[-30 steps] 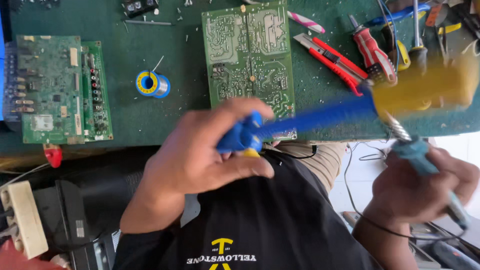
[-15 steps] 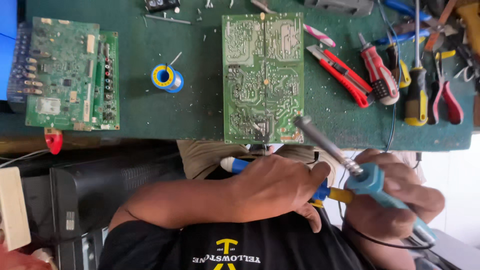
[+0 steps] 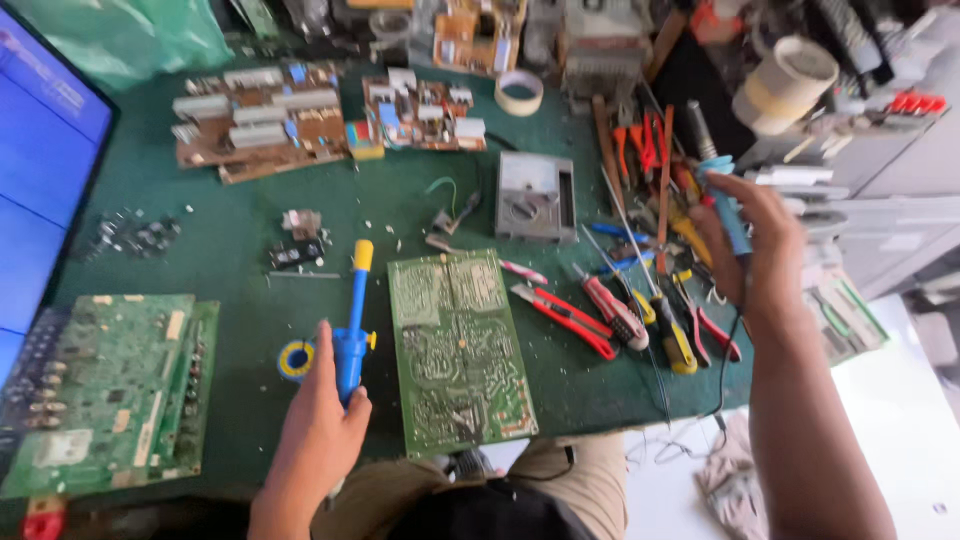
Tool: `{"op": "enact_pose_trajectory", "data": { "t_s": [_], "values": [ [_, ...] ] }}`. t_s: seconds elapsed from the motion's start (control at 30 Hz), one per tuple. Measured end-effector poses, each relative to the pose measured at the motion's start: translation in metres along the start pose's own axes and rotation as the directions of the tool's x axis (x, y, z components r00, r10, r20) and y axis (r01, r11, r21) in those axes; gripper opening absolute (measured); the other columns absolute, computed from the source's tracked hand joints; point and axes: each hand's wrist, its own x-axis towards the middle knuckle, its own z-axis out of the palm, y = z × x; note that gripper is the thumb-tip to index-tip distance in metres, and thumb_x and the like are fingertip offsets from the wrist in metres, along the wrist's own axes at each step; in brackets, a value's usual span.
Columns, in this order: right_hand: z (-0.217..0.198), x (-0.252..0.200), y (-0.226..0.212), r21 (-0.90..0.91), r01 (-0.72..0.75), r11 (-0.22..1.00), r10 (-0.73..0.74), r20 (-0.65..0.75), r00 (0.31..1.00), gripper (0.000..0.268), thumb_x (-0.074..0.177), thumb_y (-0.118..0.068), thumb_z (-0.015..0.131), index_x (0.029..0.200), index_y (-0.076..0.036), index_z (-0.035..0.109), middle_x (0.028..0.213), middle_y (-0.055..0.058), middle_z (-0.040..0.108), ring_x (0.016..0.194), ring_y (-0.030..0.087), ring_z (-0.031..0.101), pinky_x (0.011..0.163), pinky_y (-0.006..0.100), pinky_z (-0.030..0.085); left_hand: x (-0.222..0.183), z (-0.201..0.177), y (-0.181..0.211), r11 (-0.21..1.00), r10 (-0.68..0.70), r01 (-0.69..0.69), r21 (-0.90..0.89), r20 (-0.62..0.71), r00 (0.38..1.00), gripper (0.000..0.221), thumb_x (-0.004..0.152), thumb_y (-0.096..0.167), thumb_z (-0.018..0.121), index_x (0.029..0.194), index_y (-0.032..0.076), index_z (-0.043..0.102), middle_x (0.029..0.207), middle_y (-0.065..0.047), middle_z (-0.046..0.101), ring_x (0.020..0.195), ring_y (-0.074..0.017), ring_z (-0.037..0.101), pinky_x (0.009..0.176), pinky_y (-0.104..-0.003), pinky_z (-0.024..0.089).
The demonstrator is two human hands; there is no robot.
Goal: The person repairs a circuit board by applying a soldering iron and using a desoldering pump to remove components, then uses a screwdriver to loosen screws on another board.
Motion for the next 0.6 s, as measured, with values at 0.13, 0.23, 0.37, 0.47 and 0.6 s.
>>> {"op": "enact_pose_trajectory", "data": {
  "t_s": [0.13,0.23,0.37,0.47,0.6],
  "values": [
    [0.057,0.055,0.049,-0.122,0.283,0.951,-0.230,0.328,0.916,0.053,0.093,-0.007,0.069,0.146,-0.010,0.067,0.128,0.017,0.072,0.115,0.037,0.065,0.096,0.044,0.051,0.024,0.024,-0.032,0.945,0.319,-0.299,0.132,-0.176,0.931,0.089,0.093,0.011,0.068,0.169,0.003,0.023,0.161,-0.024,0.051,0.139,-0.0436,0.056,0.108,-0.051,0.049],
    [0.106,0.084,0.077,-0.220,0.386,0.896,-0.228,0.517,0.825,0.077,0.083,0.005,0.062,0.157,-0.016,0.058,0.132,0.019,0.069,0.118,0.043,0.062,0.098,0.051,0.048,0.027,0.027,-0.033,0.928,0.364,-0.332,0.167,-0.235,0.901,0.079,0.098,0.008,0.064,0.167,0.002,0.026,0.165,-0.030,0.042,0.150,-0.0458,0.045,0.115,-0.054,0.044],
    [0.161,0.112,0.091,-0.408,0.445,0.797,-0.139,0.593,0.793,0.080,0.079,-0.023,0.078,0.155,-0.022,0.053,0.136,0.019,0.065,0.117,0.048,0.064,0.096,0.057,0.052,0.023,0.016,-0.012,0.928,0.360,-0.330,0.172,-0.192,0.913,0.066,0.104,0.017,0.059,0.163,0.005,0.034,0.172,-0.029,0.030,0.159,-0.0434,0.032,0.120,-0.056,0.043],
    [0.194,0.121,0.096,-0.483,0.435,0.760,-0.075,0.600,0.797,0.072,0.091,0.001,0.058,0.159,-0.024,0.054,0.132,0.019,0.066,0.126,0.044,0.060,0.092,0.061,0.053,0.006,0.008,0.001,0.917,0.391,-0.363,0.164,-0.201,0.898,0.057,0.103,0.019,0.061,0.156,0.004,0.047,0.166,-0.022,0.046,0.156,-0.0370,0.043,0.123,-0.048,0.040],
    [0.204,0.127,0.092,-0.531,0.460,0.712,-0.044,0.620,0.784,0.057,0.098,-0.009,0.057,0.152,-0.027,0.059,0.133,0.016,0.069,0.122,0.041,0.066,0.094,0.060,0.054,-0.028,0.001,0.037,0.878,0.476,-0.450,0.163,-0.193,0.858,0.041,0.103,0.019,0.065,0.142,0.006,0.066,0.155,-0.014,0.060,0.146,-0.0336,0.056,0.119,-0.049,0.049]
  ]
}}
